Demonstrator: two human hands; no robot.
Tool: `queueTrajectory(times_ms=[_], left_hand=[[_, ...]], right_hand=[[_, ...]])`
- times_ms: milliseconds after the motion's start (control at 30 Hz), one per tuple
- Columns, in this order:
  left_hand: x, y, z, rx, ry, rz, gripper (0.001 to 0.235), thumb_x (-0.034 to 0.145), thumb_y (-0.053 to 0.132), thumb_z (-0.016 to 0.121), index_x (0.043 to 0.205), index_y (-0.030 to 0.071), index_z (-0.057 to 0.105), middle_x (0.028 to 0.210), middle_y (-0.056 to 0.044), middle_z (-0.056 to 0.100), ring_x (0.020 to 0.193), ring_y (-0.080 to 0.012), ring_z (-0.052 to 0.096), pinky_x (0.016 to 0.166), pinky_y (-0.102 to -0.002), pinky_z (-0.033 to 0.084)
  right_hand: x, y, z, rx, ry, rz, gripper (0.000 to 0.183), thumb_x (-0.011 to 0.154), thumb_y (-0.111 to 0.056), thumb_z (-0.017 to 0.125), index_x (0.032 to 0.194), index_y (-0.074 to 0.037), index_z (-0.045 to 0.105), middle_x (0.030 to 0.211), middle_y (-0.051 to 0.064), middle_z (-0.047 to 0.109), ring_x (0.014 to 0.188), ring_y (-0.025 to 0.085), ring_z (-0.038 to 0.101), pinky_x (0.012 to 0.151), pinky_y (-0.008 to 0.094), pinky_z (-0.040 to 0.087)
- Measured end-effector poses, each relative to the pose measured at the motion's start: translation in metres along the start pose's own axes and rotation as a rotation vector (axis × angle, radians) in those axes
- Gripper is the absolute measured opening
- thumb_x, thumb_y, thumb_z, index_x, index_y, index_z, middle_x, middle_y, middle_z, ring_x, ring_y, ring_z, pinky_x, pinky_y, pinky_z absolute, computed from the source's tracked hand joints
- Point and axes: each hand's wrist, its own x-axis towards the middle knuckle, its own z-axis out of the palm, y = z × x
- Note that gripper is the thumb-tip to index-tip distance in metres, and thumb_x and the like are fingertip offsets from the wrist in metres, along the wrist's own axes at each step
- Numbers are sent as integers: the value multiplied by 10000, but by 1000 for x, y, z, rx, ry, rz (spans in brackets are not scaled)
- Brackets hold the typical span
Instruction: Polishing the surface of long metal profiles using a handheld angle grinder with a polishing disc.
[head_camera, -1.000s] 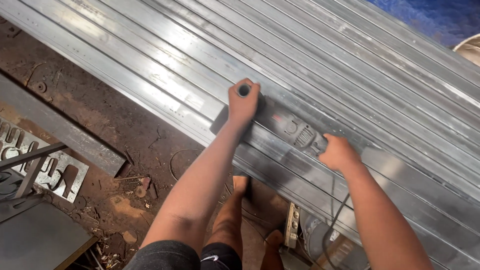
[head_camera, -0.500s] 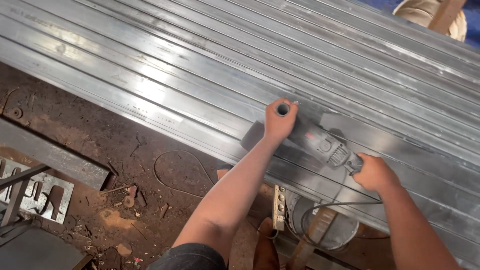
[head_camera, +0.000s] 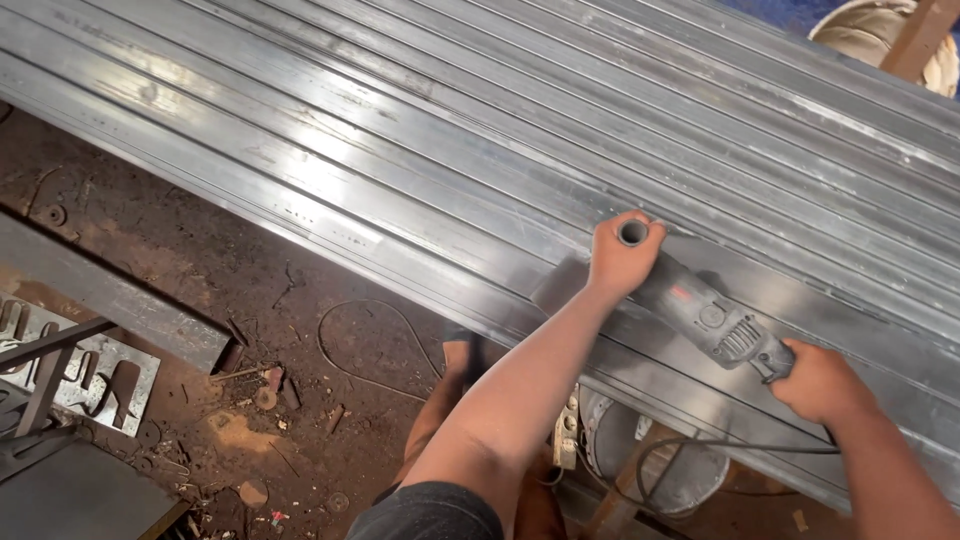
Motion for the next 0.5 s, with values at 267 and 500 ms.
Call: queueTrajectory(times_ms=[267, 500], left_hand=[[81, -4, -131, 134, 210, 134, 251, 867, 171, 642, 638, 164, 542, 614, 60, 475, 650, -73, 463, 658, -297, 418], [130, 51, -277, 179, 360, 126, 208, 876, 131, 648, 673, 146, 601, 623, 36, 555, 668, -102, 511, 701, -315, 473]], right_hand=[[-21, -179, -26, 64, 32, -163, 498, 731, -143, 617, 1224, -127, 687, 1118, 180, 752, 1044, 392, 676, 870, 490, 538], [-24, -339, -41, 3, 12, -312, 751, 768, -187, 614, 1514, -143, 542, 1422, 161, 652, 1330, 347, 601, 1086, 490, 523]])
